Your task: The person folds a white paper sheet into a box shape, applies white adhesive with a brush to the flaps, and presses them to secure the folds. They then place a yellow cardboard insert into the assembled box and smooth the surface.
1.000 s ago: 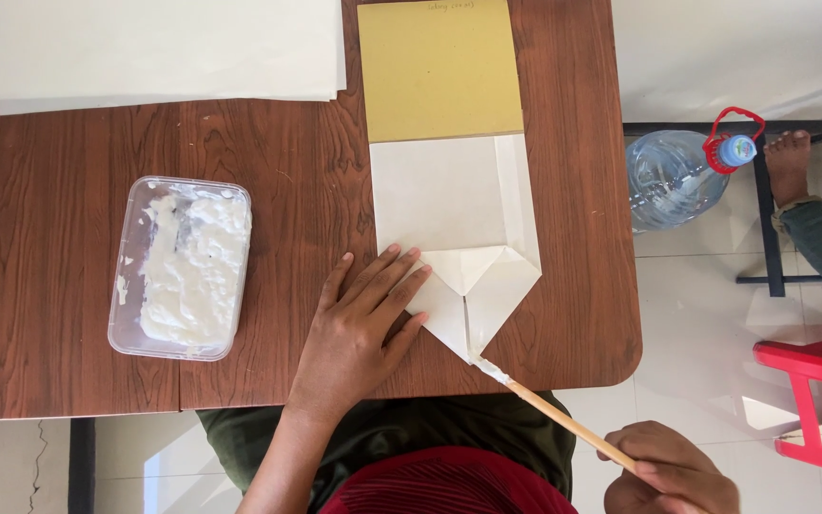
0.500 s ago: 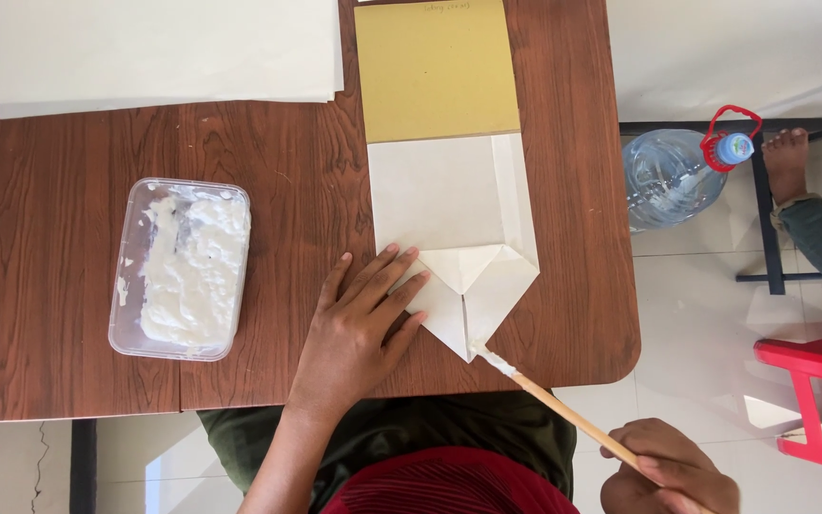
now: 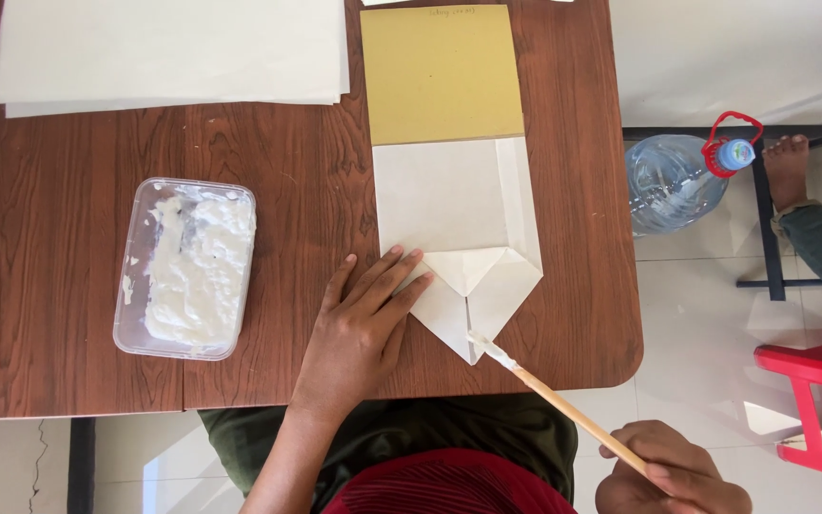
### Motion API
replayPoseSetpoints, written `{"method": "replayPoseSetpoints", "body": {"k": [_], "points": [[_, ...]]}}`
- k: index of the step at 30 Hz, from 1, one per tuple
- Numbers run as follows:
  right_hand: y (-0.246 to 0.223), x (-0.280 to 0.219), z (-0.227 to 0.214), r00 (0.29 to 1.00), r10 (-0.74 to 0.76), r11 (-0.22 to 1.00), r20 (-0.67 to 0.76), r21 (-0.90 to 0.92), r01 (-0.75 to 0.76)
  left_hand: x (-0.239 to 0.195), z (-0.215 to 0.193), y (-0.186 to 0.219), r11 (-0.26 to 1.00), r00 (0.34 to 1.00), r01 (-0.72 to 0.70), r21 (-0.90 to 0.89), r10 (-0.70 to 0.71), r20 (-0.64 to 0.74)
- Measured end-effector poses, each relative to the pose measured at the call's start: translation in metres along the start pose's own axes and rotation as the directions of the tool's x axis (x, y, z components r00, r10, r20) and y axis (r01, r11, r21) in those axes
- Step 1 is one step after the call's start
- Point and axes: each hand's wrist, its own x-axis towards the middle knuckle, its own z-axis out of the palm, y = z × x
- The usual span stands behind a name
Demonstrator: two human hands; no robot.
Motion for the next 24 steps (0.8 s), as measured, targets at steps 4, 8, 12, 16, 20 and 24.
{"method": "replayPoseSetpoints", "body": {"k": [4,8,12,16,20,24], "points": [[0.006,0.006,0.016,0.994,-0.04,0.999,0.105,-0.003,0.041,0.0,0.001,-0.002,1.0,1.0,-0.005,0.009,0.005,0.003],[0.017,0.008,0.02,0.971,-0.181,0.983,0.158,0.007,0.182,-0.001,0.0,-0.001,1.0,1.0,-0.004,-0.001,0.004,-0.01],[0.011,0.008,-0.006,0.976,-0.103,0.994,0.193,0.0,0.105,-0.001,0.0,-0.001,1.0,1.0,-0.008,-0.018,0.007,-0.02],[0.016,0.007,-0.002,0.976,-0.098,0.99,0.195,-0.081,0.116,-0.001,-0.001,0.0,1.0,1.0,-0.01,-0.016,0.01,-0.017],[0.017,0.014,0.017,0.979,-0.159,0.984,0.128,-0.055,0.167,0.0,0.0,-0.002,1.0,1.0,-0.013,0.002,0.013,-0.024],[-0.009,0.028,0.009,0.987,-0.06,0.992,0.148,-0.098,0.075,-0.001,0.0,-0.001,1.0,1.0,-0.011,-0.002,0.011,-0.013]]}}
